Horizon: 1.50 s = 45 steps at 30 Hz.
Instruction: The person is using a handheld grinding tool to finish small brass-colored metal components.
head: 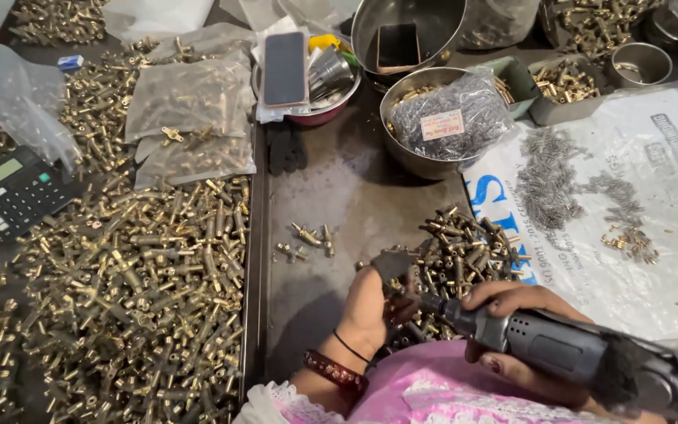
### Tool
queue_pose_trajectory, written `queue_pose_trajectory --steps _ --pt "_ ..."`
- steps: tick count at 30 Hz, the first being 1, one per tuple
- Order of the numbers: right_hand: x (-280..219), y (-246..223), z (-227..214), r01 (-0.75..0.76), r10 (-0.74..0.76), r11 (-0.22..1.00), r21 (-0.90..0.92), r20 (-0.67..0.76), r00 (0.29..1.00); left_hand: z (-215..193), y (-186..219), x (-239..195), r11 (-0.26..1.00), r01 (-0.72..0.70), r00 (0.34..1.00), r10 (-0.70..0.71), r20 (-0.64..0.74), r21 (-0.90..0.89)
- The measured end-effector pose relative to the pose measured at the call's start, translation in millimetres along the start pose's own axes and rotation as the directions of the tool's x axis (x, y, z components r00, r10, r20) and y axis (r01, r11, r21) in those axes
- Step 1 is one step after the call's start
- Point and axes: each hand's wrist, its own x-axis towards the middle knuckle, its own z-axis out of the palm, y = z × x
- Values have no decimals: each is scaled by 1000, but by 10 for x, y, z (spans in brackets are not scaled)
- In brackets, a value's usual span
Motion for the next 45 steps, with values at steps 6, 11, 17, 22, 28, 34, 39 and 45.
queue_pose_trajectory --steps 6,11,17,22,28,34,39,45 --pt "-19 -154 20 -74 74 997 23 -26 997 95 18 -119 991 0 1000 -2 16 135" --pt "-13 -124 14 -16 16 992 125 4 1000 325 228 -286 993 97 995 -98 7 62" --pt "15 -130 -14 -15 14 989 149 8 1000 324 203 -242 996 74 997 -74 6 48" --pt "34 -46 -33 8 -9 994 110 12 1000 495 269 -237 999 38 988 -33 -148 31" --pt "185 89 63 28 36 912 410 -149 988 509 226 -179 937 -327 907 348 -237 125" --pt "150 303 8 -56 349 682 729 -257 901 444 176 -231 797 -558 815 579 -27 231" --pt "135 287 51 -61 427 660 749 -307 850 412 134 -338 636 -712 692 707 145 297" --pt "60 312 43 -62 474 627 777 -317 821 454 132 -508 448 -808 562 782 270 382"
